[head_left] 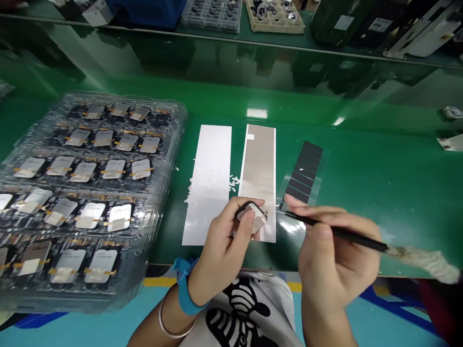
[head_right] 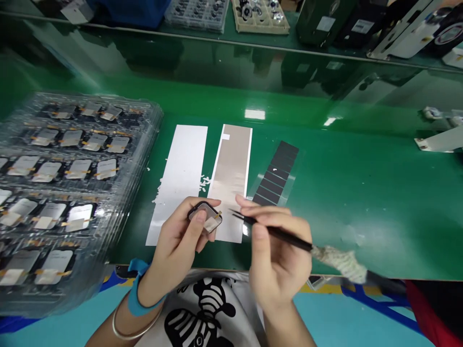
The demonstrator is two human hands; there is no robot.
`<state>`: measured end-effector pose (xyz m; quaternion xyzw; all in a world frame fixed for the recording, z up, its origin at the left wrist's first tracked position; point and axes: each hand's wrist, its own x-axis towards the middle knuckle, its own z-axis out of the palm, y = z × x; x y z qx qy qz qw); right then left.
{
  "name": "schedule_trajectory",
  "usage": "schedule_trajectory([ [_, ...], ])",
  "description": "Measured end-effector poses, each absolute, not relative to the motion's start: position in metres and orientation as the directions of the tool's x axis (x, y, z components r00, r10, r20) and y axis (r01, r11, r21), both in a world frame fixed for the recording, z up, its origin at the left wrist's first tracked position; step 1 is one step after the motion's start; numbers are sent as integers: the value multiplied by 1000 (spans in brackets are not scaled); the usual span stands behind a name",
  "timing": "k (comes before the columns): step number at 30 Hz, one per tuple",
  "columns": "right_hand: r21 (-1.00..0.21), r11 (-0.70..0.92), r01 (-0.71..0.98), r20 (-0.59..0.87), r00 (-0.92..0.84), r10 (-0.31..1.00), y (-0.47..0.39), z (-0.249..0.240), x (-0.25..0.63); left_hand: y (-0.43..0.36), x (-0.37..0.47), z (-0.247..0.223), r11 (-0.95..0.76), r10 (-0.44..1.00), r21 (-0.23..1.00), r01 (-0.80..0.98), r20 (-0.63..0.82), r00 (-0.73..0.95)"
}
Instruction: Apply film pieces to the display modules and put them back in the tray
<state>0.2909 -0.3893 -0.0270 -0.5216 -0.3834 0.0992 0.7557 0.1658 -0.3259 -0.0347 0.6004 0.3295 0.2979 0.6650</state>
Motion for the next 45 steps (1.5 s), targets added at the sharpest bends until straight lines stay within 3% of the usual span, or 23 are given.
schedule_trajectory([
  [3,-947,282,155,318,596,738,-387,-25,303,-323,159,-26,117,807,993,-13,-88,584],
  [6,-993,92,71,110,322,940,-381,-18,306,-320,150,-16,7,813,999,43,-31,582],
  [8,-999,0,40,5,148,989,-375,-11,303,-318,142,-9,-43,807,996,74,-9,591],
  [10,-999,-34,41,-30,83,996,-368,-4,299,-317,134,-4,-52,802,994,92,-13,598],
  [16,-996,22,88,28,69,997,-355,5,284,-322,113,4,-93,795,990,103,11,606],
  [20,-993,12,119,8,-30,1000,-350,7,280,-330,93,19,-200,821,946,256,19,570],
  [23,-978,26,209,24,-9,1000,-346,10,291,-315,67,43,-376,824,837,398,106,557],
  [27,-928,85,362,150,155,976,-339,8,311,-235,39,69,-560,819,613,557,305,487],
  [32,-913,94,398,193,215,957,-333,-11,312,-109,58,50,-340,909,685,645,65,411],
  [36,-901,75,427,173,193,966,-334,-24,305,-70,92,10,-254,921,673,695,-51,386],
  [41,-899,56,435,140,165,976,-339,-30,304,-73,101,-7,-265,942,598,757,-9,336],
  [45,-867,87,491,179,143,973,-342,-31,308,-82,56,13,-242,969,447,861,70,236],
])
